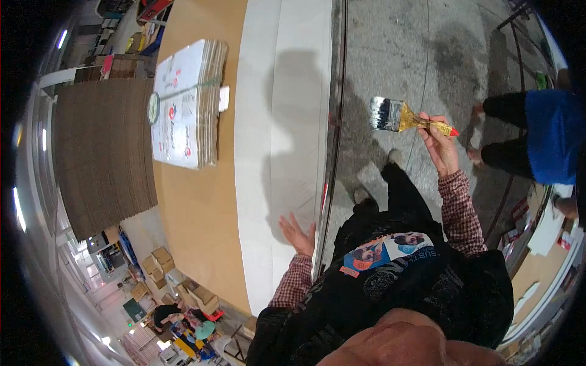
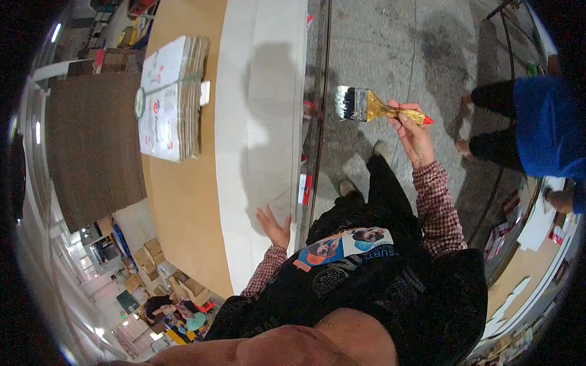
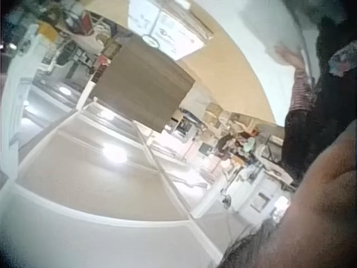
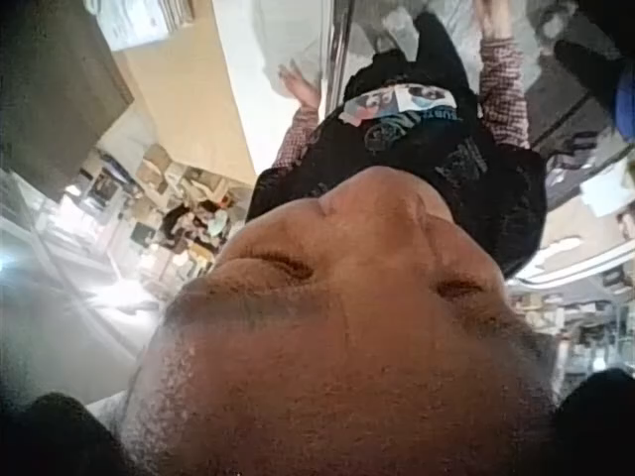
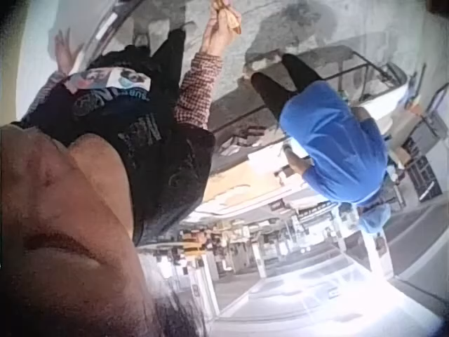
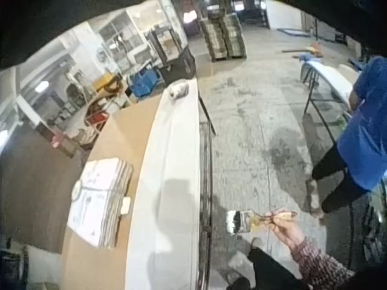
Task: The person is applying glue or white paint to the edges of a stack of paper sheets using a wide brush.
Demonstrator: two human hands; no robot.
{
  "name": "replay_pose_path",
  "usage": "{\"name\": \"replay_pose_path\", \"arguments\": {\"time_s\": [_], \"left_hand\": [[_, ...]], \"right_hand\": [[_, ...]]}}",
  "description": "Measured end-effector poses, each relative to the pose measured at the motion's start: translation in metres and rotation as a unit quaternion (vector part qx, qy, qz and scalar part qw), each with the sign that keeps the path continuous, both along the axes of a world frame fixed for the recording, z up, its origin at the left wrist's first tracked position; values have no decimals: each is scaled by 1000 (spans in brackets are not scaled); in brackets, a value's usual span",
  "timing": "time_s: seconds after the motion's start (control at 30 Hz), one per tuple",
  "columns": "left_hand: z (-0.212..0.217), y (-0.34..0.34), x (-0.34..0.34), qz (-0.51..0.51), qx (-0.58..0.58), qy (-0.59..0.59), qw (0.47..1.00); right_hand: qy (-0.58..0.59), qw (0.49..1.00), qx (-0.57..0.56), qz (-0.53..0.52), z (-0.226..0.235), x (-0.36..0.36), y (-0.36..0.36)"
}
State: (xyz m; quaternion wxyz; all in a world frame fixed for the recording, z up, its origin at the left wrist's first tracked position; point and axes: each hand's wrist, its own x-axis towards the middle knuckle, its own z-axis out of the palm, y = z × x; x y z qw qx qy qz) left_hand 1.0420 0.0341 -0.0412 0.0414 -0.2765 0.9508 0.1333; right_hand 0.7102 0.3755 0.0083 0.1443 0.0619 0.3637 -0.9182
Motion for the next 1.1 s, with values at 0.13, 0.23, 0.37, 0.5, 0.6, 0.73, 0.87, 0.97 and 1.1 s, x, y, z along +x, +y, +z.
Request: {"name": "replay_pose_path", "arguments": {"time_s": [0.13,0.23,0.37,0.5,0.6,0.73,0.87,0.97,1.1], "left_hand": [[6,6,-67,97,-2,57,994],[16,15,-131,150,32,110,982],[32,20,-221,171,87,163,968],[24,-6,-295,180,88,198,959],[30,-19,-361,204,105,229,946],[42,-26,-426,200,108,254,940],[51,-27,-477,229,90,252,936],[50,-22,-501,283,54,262,921],[48,3,-535,373,32,249,893]], "right_hand": [[-14,998,-66,-2,0,-79,3],[-5,997,-72,11,2,-142,-7],[-7,995,-93,37,1,-223,-34],[-10,993,-114,41,6,-297,-69],[-31,992,-122,25,8,-357,-85],[-15,994,-107,19,20,-444,-107],[61,997,-25,-42,41,-564,-135],[238,957,128,-103,53,-671,-178],[397,843,325,-164,56,-800,-254]]}}
